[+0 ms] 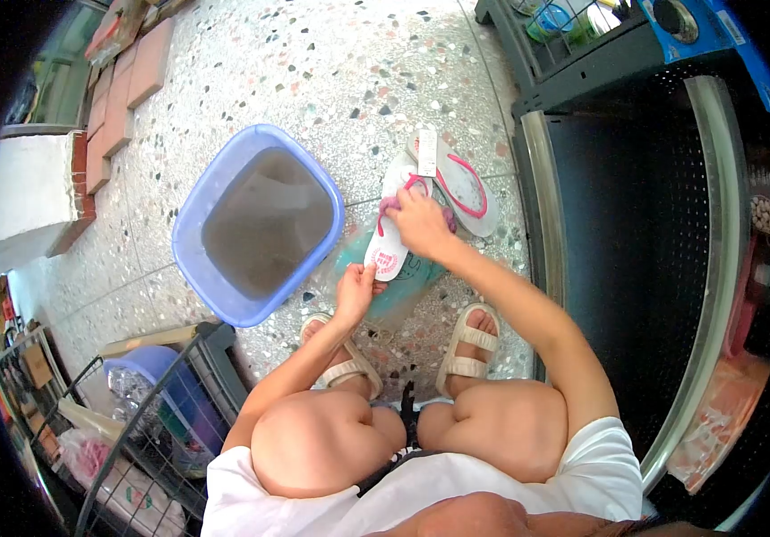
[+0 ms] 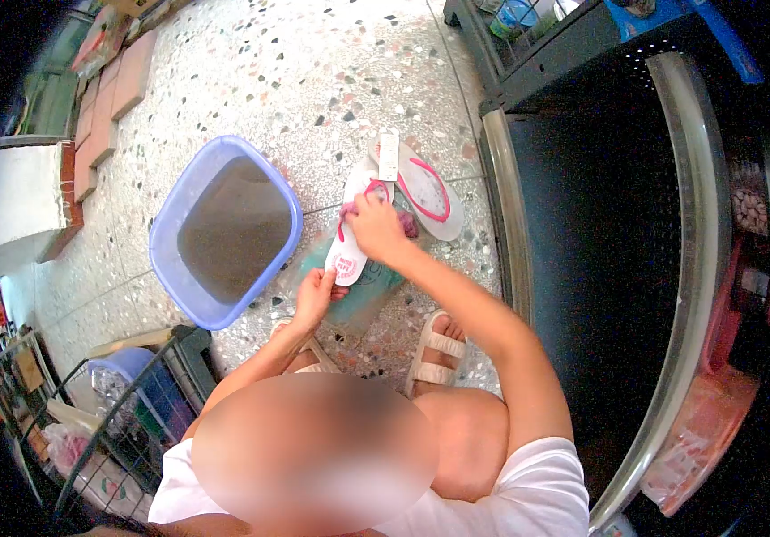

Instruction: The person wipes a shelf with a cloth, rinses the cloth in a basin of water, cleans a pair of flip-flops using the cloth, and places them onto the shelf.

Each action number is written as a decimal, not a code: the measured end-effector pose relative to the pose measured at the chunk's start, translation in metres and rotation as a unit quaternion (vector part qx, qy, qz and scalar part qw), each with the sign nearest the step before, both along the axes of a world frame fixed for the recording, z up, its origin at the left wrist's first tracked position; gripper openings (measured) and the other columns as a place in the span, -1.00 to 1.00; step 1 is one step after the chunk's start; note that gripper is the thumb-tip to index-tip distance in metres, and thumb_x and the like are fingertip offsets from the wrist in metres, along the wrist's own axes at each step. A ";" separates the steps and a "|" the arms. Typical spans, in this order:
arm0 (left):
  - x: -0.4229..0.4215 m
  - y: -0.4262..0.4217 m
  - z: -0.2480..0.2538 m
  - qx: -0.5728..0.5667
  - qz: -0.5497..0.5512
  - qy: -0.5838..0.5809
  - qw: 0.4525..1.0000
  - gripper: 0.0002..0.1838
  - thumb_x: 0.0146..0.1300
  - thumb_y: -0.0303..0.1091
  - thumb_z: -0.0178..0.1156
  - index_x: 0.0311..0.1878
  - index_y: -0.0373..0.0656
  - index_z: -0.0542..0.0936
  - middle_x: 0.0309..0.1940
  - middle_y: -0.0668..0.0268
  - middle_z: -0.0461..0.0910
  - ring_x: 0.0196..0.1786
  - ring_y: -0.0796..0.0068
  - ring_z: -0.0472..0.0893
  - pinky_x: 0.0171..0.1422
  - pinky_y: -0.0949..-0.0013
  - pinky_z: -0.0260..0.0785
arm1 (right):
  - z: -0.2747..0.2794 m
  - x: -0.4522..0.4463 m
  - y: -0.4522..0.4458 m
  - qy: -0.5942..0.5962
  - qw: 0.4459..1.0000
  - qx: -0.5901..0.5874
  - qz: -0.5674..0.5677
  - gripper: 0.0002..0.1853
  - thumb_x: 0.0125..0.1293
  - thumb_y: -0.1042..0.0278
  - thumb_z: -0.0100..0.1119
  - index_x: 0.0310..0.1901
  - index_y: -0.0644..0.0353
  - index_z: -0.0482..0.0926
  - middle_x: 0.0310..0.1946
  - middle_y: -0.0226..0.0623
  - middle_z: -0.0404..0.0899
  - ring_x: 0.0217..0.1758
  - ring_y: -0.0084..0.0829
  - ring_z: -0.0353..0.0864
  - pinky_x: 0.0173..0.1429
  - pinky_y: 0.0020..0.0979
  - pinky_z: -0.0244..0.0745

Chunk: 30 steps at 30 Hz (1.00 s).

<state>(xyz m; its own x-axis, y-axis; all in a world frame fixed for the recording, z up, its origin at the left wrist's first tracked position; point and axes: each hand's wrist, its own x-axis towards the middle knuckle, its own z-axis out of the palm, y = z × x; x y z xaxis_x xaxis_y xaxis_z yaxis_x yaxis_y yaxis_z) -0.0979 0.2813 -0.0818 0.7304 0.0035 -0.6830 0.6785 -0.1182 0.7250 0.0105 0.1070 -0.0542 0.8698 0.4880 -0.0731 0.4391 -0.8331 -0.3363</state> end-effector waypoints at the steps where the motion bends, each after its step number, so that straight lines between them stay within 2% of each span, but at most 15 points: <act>1: 0.000 0.000 -0.002 -0.002 -0.005 -0.001 1.000 -0.67 0.44 -0.18 0.02 -0.26 -0.32 0.44 -0.40 0.19 0.65 -0.42 0.52 0.65 -0.33 0.48 0.49 | 0.001 -0.010 0.002 0.000 1.000 0.013 0.004 -0.72 0.11 0.41 0.08 -0.14 0.09 0.67 -0.20 -0.22 0.44 -0.05 -0.21 0.45 -0.09 -0.21 0.45; 6: -0.004 0.002 -0.009 -0.023 -0.007 0.015 1.000 -0.67 0.44 -0.19 0.02 -0.25 -0.33 0.44 -0.39 0.18 0.65 -0.41 0.51 0.65 -0.32 0.47 0.50 | 0.000 -0.013 -0.002 -0.006 0.999 0.051 -0.014 -0.71 0.10 0.42 0.07 -0.12 0.14 0.64 -0.20 -0.20 0.43 -0.04 -0.21 0.43 -0.12 -0.21 0.44; 9: -0.002 0.001 -0.005 -0.017 -0.018 0.008 1.000 -0.68 0.47 -0.18 -0.05 -0.19 -0.31 0.41 -0.34 0.18 0.64 -0.39 0.48 0.65 -0.28 0.46 0.52 | 0.006 -0.012 -0.001 -0.040 0.992 0.016 -0.120 -0.76 0.16 0.34 0.06 -0.18 0.16 0.63 -0.16 -0.22 0.46 0.00 -0.20 0.43 -0.07 -0.22 0.44; 12: 0.000 0.002 -0.001 -0.023 -0.016 0.013 1.000 -0.68 0.48 -0.17 -0.05 -0.18 -0.30 0.40 -0.33 0.18 0.63 -0.38 0.47 0.64 -0.27 0.45 0.52 | 0.003 -0.040 0.000 -0.039 0.996 0.018 -0.074 -0.78 0.16 0.31 0.07 -0.20 0.14 0.63 -0.20 -0.25 0.45 -0.03 -0.24 0.42 -0.10 -0.24 0.42; 15: -0.002 0.003 -0.009 -0.038 -0.008 0.027 0.999 -0.69 0.48 -0.16 -0.05 -0.17 -0.29 0.39 -0.32 0.18 0.63 -0.38 0.47 0.64 -0.28 0.45 0.52 | -0.001 -0.048 0.002 -0.064 0.998 0.021 0.016 -0.73 0.12 0.36 0.06 -0.13 0.09 0.60 -0.21 -0.29 0.42 -0.06 -0.26 0.43 -0.13 -0.30 0.38; 19: -0.001 0.002 -0.007 -0.047 0.020 0.031 0.998 -0.70 0.45 -0.22 -0.01 -0.25 -0.32 0.40 -0.39 0.15 0.65 -0.40 0.47 0.65 -0.30 0.45 0.53 | -0.011 -0.015 0.003 -0.066 0.997 -0.024 0.019 -0.78 0.13 0.32 0.05 -0.21 0.11 0.62 -0.21 -0.30 0.42 -0.05 -0.31 0.42 -0.17 -0.32 0.37; 22: 0.002 0.002 -0.005 -0.046 0.002 0.028 0.999 -0.70 0.45 -0.22 -0.02 -0.25 -0.32 0.40 -0.39 0.14 0.65 -0.39 0.46 0.65 -0.31 0.44 0.53 | -0.031 0.014 -0.001 -0.104 0.988 -0.104 -0.039 -0.81 0.19 0.26 0.04 -0.27 0.06 0.63 -0.16 -0.31 0.43 -0.02 -0.31 0.37 -0.14 -0.29 0.32; 26: 0.001 0.001 -0.003 -0.050 0.008 0.024 0.998 -0.69 0.45 -0.22 -0.01 -0.24 -0.34 0.41 -0.38 0.14 0.65 -0.39 0.46 0.66 -0.31 0.44 0.53 | -0.026 0.006 -0.003 -0.091 0.993 -0.064 -0.027 -0.81 0.18 0.29 0.04 -0.25 0.08 0.63 -0.14 -0.31 0.43 0.01 -0.30 0.36 -0.13 -0.31 0.33; 29: 0.000 0.001 -0.003 -0.050 0.002 0.028 0.998 -0.68 0.45 -0.22 -0.01 -0.24 -0.35 0.42 -0.39 0.14 0.65 -0.39 0.46 0.66 -0.32 0.44 0.53 | -0.013 -0.033 0.008 -0.019 0.998 -0.040 0.034 -0.80 0.15 0.29 0.06 -0.24 0.08 0.63 -0.14 -0.32 0.43 0.02 -0.30 0.37 -0.12 -0.32 0.33; 30: 0.001 0.001 -0.001 -0.048 -0.004 0.032 0.998 -0.68 0.45 -0.22 -0.01 -0.25 -0.35 0.43 -0.39 0.14 0.65 -0.39 0.46 0.66 -0.32 0.44 0.52 | -0.011 -0.034 0.006 -0.029 0.998 -0.047 0.033 -0.80 0.15 0.29 0.06 -0.24 0.07 0.63 -0.14 -0.32 0.43 0.02 -0.30 0.37 -0.11 -0.32 0.34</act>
<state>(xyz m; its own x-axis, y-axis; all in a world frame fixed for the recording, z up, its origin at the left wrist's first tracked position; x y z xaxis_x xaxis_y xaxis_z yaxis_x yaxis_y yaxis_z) -0.0968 0.2823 -0.0825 0.6851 -0.0695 -0.7251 0.7231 -0.0558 0.6885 -0.0231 0.1131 -0.0650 0.8406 0.5370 -0.0714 0.5098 -0.8287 -0.2310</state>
